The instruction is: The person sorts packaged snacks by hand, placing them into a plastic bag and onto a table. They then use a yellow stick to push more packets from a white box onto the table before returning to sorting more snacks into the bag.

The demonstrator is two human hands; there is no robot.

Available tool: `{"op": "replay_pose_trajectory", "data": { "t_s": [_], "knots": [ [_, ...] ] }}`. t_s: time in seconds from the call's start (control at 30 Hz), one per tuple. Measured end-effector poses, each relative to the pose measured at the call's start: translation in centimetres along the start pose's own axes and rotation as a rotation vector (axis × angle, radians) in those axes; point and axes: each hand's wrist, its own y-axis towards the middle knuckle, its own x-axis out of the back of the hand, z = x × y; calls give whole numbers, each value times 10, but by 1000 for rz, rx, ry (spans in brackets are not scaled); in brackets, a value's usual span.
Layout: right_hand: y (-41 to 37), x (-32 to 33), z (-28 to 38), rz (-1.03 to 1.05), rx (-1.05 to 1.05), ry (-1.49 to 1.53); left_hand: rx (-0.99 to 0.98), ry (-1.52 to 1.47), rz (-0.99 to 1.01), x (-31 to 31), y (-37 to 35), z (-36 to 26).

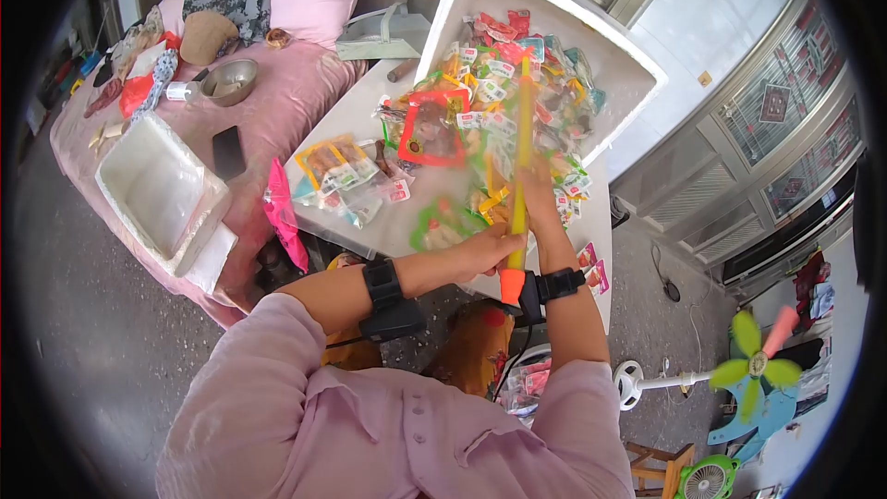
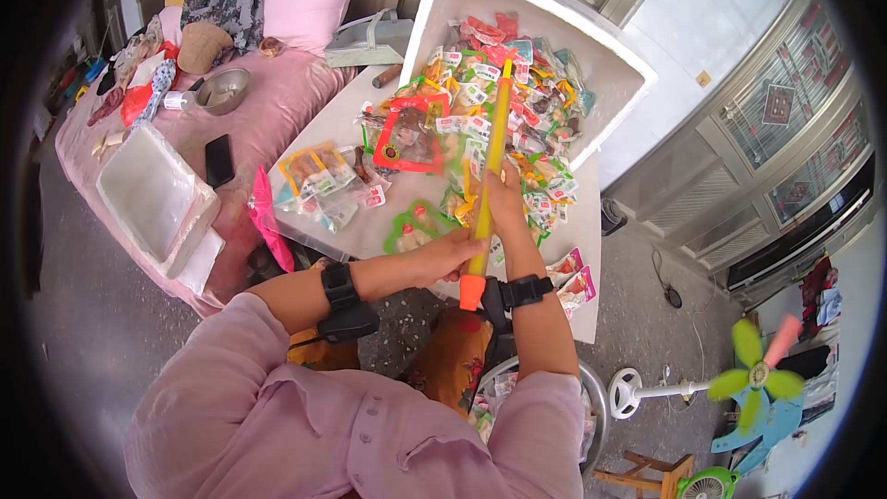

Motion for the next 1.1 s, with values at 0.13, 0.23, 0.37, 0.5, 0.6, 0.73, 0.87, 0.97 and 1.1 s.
{"op": "replay_pose_trajectory", "data": {
  "t_s": [0.13,0.23,0.37,0.5,0.6,0.73,0.87,0.97,1.1],
  "knots": [
    [59,-19,19,63,21,-109,-140,-90,-216,30,36,-21],
    [76,-32,3,79,-37,-20,-80,-213,-254,38,38,-29],
    [52,-38,-11,131,-122,2,-36,-185,-335,27,21,-5],
    [7,-30,-8,134,-208,52,-13,-218,-232,4,-13,2],
    [-25,-27,6,110,-231,104,5,-262,-155,-14,-36,-3],
    [-55,-10,7,134,-275,178,62,-243,-101,-39,-60,-1],
    [-101,-5,15,101,-287,256,111,-257,102,-56,-85,4],
    [-130,-1,21,45,-260,307,183,-250,222,-66,-95,9],
    [-138,5,25,15,-153,279,154,-150,275,-65,-91,16]
  ]
}}
